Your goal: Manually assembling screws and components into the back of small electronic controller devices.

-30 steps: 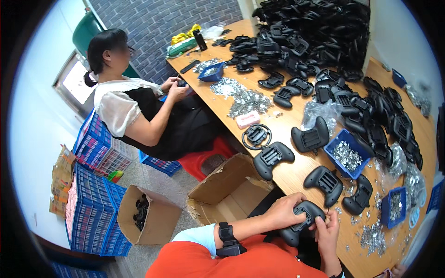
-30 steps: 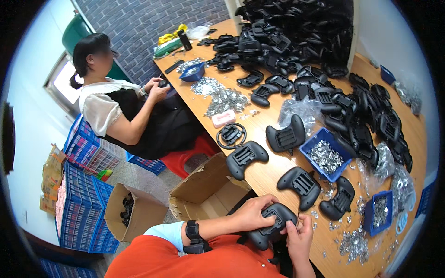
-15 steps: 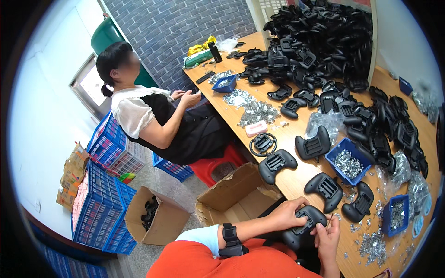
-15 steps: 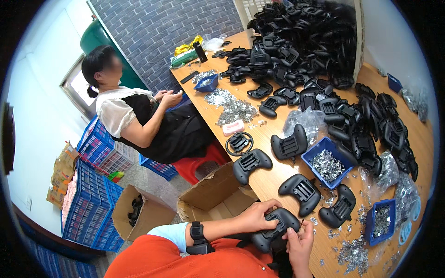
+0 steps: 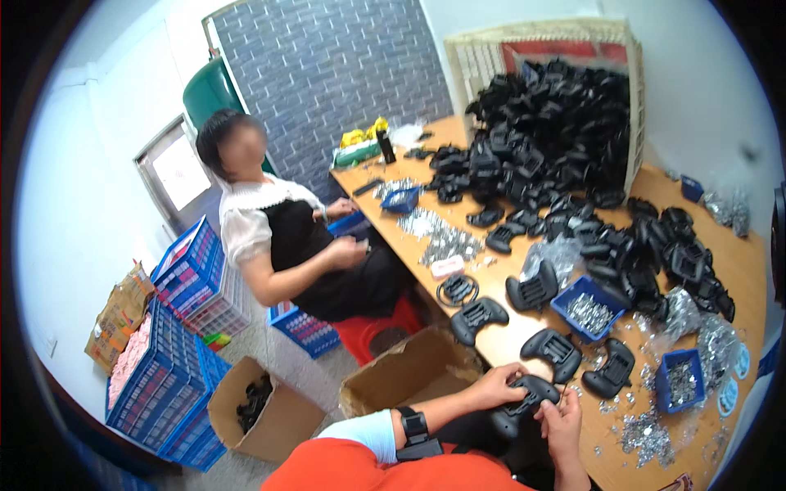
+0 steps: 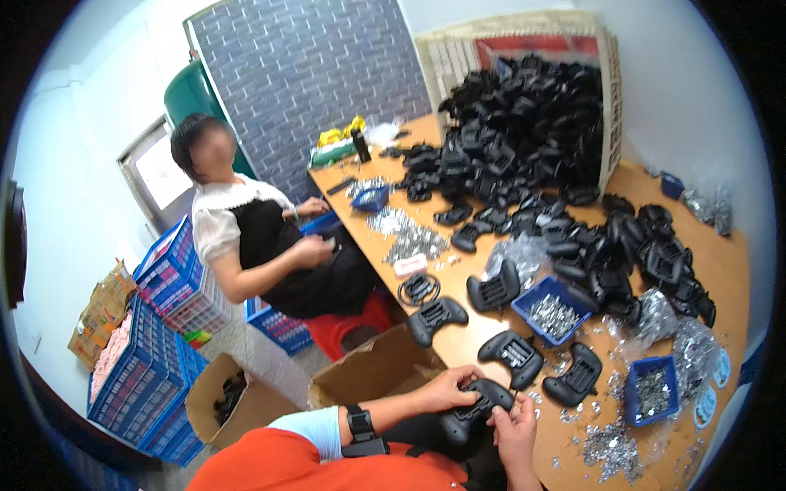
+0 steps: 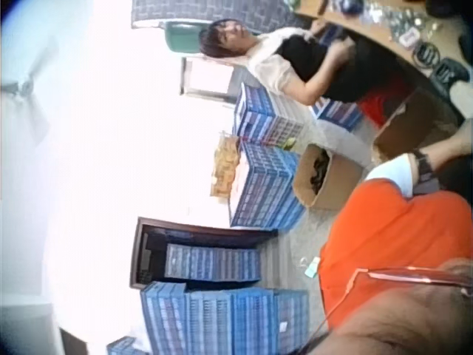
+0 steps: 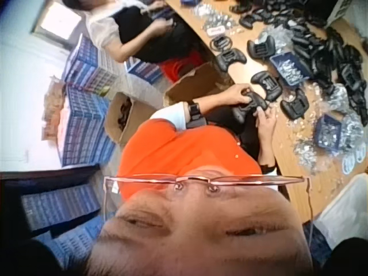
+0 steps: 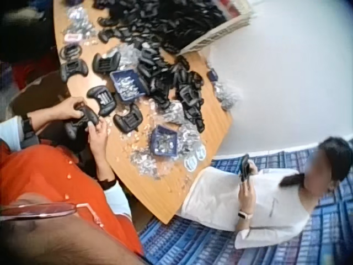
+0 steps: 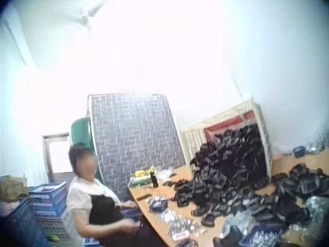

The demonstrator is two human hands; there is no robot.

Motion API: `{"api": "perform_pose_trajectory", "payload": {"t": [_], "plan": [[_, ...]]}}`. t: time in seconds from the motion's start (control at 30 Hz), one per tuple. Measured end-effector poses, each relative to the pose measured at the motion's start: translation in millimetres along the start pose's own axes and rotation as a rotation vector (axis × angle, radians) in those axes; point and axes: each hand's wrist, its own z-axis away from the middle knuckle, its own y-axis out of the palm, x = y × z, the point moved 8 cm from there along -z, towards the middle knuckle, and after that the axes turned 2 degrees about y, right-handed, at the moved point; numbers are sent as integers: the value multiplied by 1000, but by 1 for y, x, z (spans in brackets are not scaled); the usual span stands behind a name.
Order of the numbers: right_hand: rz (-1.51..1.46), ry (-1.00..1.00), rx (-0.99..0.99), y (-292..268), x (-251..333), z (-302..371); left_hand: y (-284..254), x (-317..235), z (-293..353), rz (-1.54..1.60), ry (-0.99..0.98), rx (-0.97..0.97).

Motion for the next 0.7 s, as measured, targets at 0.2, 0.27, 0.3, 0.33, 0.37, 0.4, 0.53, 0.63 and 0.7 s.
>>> {"api": "perform_pose_trajectory", "payload": {"t": [0.2,0.27,0.3,0.33,0.37,0.4,0.53,0.63,0.7], "plan": [[40,-2,-27,-8,-4,-13,-1,19,-19,-18,-4,-12],[76,-70,-61,-7,14,-4,2,-10,-18,44,69,34],[54,-40,-79,-9,1,2,7,-2,-12,53,56,39],[36,-54,-80,-10,-1,-10,1,1,-20,42,80,26],[45,-52,-72,-9,-6,-15,-2,21,-23,-68,47,-8],[1,-27,-91,-8,-7,-14,1,24,-22,53,21,31],[-45,-67,-13,-4,-4,-9,-1,9,-12,-77,43,-25],[-51,-94,0,-2,-2,-3,1,7,-7,-85,42,-33],[-47,-105,-7,0,1,-5,-3,9,-10,-93,50,-54]]}}
